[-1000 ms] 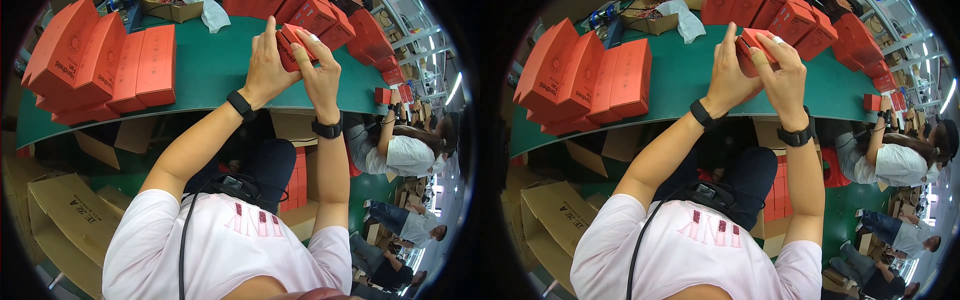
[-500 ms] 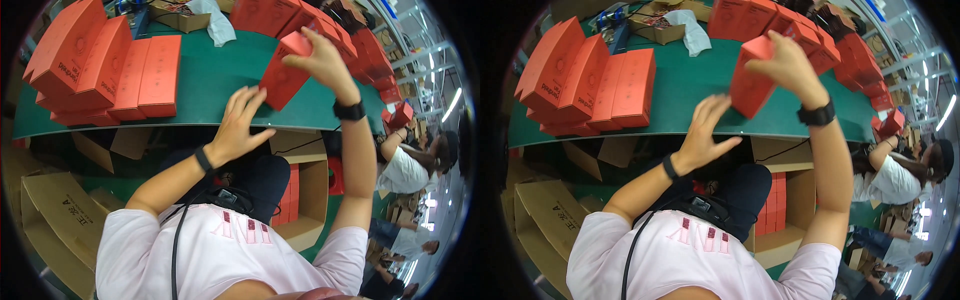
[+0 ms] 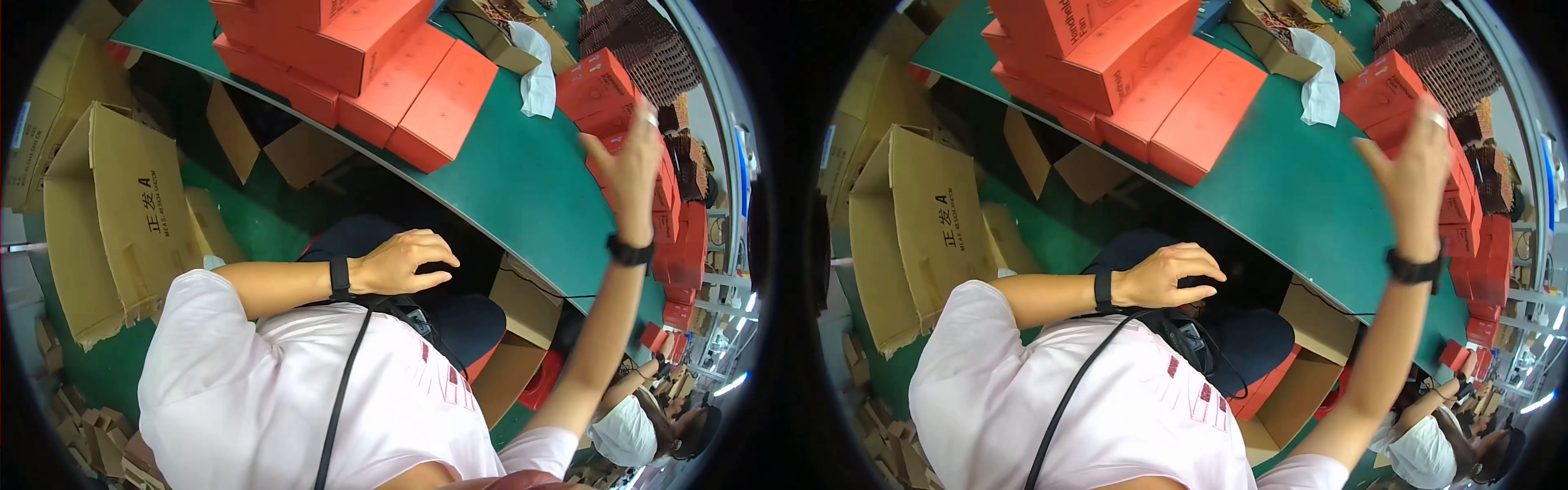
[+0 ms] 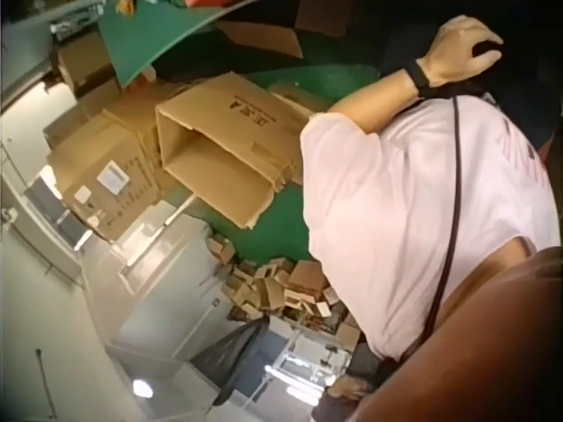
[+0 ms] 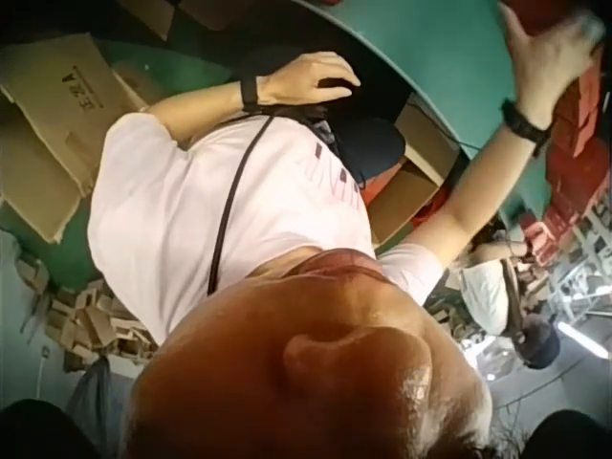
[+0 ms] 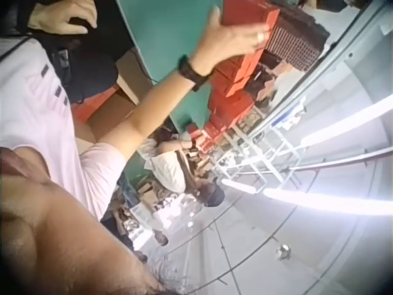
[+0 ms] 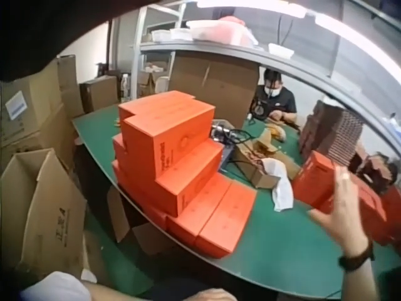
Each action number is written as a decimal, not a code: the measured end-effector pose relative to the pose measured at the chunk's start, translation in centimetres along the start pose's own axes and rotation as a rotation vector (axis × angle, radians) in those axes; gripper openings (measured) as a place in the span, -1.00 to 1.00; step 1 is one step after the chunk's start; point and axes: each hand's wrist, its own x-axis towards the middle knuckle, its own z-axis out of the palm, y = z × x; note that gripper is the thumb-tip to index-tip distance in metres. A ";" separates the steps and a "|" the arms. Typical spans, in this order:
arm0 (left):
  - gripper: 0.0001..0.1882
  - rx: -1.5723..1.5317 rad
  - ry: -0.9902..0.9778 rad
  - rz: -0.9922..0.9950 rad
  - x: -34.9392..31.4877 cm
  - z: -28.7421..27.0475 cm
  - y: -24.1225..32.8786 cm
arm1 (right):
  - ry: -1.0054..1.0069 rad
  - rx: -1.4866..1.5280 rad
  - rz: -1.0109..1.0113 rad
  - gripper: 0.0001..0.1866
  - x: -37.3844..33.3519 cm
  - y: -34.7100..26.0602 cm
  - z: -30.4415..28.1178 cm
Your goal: Manually packaging handheld devices into protective sleeves and product boxes on an assembly line.
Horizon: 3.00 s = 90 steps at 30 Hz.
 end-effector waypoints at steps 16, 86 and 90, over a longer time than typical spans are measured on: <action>-0.40 0.062 0.236 -0.080 -4.0 -4.1 1.0 | -0.059 0.142 0.065 -0.19 -11.2 -16.8 3.6; -0.10 0.558 -0.645 0.564 18.8 2.4 7.4 | -0.105 0.094 0.109 -0.51 -21.5 -9.8 -12.1; -0.06 0.463 -0.536 0.560 18.6 1.4 7.4 | -0.326 0.547 0.428 -0.60 -23.8 -8.2 -12.1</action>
